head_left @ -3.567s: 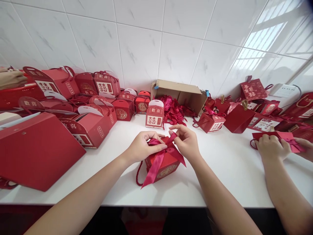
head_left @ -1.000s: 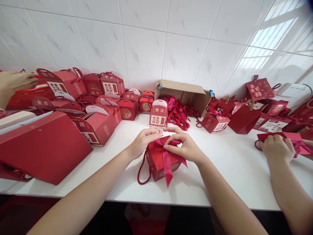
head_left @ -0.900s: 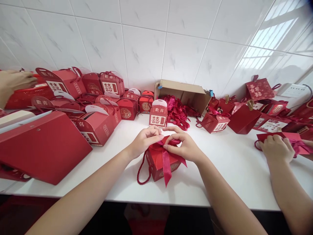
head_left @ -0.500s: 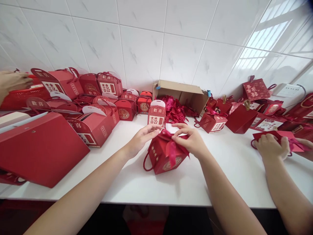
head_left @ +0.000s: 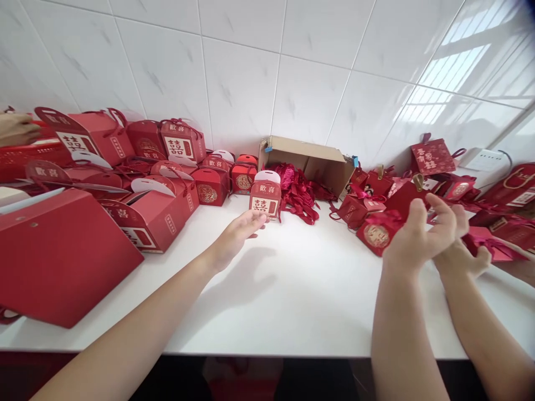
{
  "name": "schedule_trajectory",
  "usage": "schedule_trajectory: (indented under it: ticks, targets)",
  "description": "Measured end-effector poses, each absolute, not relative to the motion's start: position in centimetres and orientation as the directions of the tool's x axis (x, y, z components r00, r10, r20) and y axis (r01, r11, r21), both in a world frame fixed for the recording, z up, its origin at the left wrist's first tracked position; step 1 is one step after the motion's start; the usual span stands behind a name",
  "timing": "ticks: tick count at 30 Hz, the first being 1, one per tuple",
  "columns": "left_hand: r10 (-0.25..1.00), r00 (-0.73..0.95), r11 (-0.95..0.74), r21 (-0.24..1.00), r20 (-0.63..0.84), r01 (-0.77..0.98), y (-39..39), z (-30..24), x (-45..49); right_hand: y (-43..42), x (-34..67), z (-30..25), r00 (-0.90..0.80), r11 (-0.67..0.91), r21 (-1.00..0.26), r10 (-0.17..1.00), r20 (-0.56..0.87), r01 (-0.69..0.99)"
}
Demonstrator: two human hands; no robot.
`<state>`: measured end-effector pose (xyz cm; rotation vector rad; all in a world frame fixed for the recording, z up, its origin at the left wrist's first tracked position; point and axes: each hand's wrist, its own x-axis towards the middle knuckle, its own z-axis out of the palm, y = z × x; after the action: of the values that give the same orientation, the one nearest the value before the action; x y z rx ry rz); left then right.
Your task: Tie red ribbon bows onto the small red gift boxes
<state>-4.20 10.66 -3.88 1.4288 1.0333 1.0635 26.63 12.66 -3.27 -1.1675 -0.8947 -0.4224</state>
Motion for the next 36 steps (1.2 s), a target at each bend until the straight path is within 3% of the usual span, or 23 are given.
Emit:
schedule_trajectory:
  ticks: [1,3,6,9,11,13,18,23,26,28,33,34,36]
  targets:
    - [0.971,0.226,-0.096,0.994,0.080,0.059,10.7,-4.0,-4.2,13.0,25.7,-3.4,0.630,0.372,-0.623,0.118,0.767,0.689]
    - [0.978,0.199,-0.082,0.994,0.066,0.078,10.8,-4.3,-4.1,13.9,23.2,-4.2,0.576,0.387,-0.611,0.216,0.789,0.691]
    - [0.988,0.150,-0.060,0.988,0.039,0.139,11.1,-4.8,-4.1,15.9,19.5,-7.3,0.354,0.296,-0.588,0.570,0.741,0.753]
    - [0.996,0.082,-0.045,0.982,0.030,0.184,11.5,-5.3,-4.3,17.9,17.1,-11.1,0.079,0.212,-0.481,0.853,0.516,0.851]
    - [0.999,0.040,-0.045,0.979,0.037,0.200,11.7,-5.5,-4.3,19.0,16.4,-12.6,0.024,0.147,-0.421,0.927,0.375,0.895]
    - [0.998,0.011,-0.067,0.971,0.066,0.230,11.8,-5.9,-4.2,19.8,16.2,-12.9,0.006,0.136,-0.383,0.938,0.347,0.914]
    - [0.986,0.034,-0.164,0.916,0.163,0.366,12.2,-7.5,-3.6,20.5,15.8,-11.4,-0.221,0.373,-0.329,0.881,0.417,0.867]
    - [0.969,0.068,-0.238,0.832,0.237,0.501,12.4,-9.0,-3.5,17.2,13.4,-11.3,-0.408,0.550,-0.375,0.823,0.395,0.746]
    - [0.929,0.165,-0.367,0.760,0.332,0.537,12.5,-8.8,-4.0,13.8,10.9,-11.6,-0.646,0.755,-0.387,0.654,0.394,0.529]
    - [0.905,0.231,-0.424,0.731,0.356,0.534,12.6,-8.2,-4.4,11.9,9.5,-11.6,-0.687,0.785,-0.412,0.612,0.392,0.463]
    - [0.934,0.269,-0.340,0.813,0.235,0.473,12.7,-7.3,-5.2,8.6,8.5,-10.8,-0.912,0.916,-0.382,0.254,0.321,0.120]
    - [0.933,0.293,-0.331,0.820,0.210,0.467,12.7,-7.4,-5.2,8.0,8.3,-10.7,-0.929,0.900,-0.432,0.202,0.311,0.051]
    - [0.915,0.362,-0.340,0.821,0.177,0.458,12.7,-7.8,-5.1,6.8,8.0,-10.6,-0.934,0.750,-0.650,0.131,0.333,-0.126]
